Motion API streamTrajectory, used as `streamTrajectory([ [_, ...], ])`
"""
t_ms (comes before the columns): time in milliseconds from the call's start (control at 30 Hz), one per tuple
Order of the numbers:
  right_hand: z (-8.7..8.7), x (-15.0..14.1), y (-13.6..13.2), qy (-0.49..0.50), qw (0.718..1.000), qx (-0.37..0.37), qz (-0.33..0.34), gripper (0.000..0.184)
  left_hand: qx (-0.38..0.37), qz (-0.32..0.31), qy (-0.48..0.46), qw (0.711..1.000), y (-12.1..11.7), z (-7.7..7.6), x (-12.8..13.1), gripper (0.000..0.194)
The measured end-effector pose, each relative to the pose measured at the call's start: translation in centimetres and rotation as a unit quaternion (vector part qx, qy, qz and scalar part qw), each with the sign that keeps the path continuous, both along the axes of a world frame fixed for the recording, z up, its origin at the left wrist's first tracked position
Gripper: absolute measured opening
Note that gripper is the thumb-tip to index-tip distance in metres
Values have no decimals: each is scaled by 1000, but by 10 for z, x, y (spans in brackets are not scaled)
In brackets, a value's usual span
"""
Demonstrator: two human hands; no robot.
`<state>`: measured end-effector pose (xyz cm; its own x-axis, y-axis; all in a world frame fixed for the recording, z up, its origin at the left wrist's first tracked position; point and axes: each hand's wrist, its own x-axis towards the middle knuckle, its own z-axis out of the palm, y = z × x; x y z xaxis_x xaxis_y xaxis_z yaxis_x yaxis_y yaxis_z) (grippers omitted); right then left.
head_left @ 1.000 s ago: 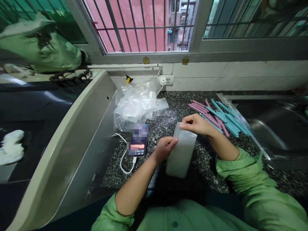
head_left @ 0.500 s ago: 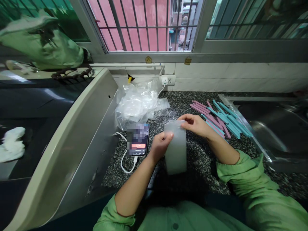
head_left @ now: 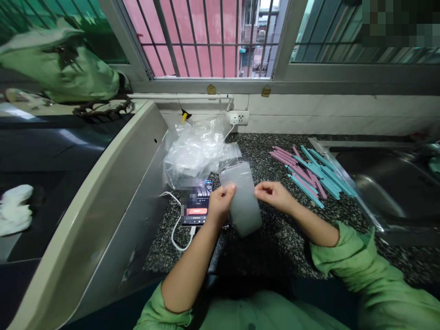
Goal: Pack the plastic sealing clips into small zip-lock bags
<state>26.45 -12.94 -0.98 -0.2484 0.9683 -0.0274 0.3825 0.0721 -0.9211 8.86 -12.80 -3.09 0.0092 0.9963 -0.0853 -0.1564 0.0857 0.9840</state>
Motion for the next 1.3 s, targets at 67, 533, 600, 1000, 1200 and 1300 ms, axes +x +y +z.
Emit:
streamTrajectory([
  [67,-13,1,-13,-15,998,-46,26,37,-5,24,-31,999,1,-1,0,46],
  [533,-32,11,-38,-82,992,9,92,22,-68,20,-60,996,-1,-4,2,50],
  [600,-23,37,-26,-122,991,7,58,23,-81,16,-69,994,-2,-3,2,51],
  [1000,-19,136,31,-557,793,25,-246,36,-89,-156,-13,984,-9,-13,16,42],
  [1200,-31,133,31,-559,786,54,-258,34,-94,-138,-10,986,-8,-20,15,42],
  [1300,-32,134,31,-531,797,118,-263,32,-88,-142,-13,986,-9,-23,14,43],
])
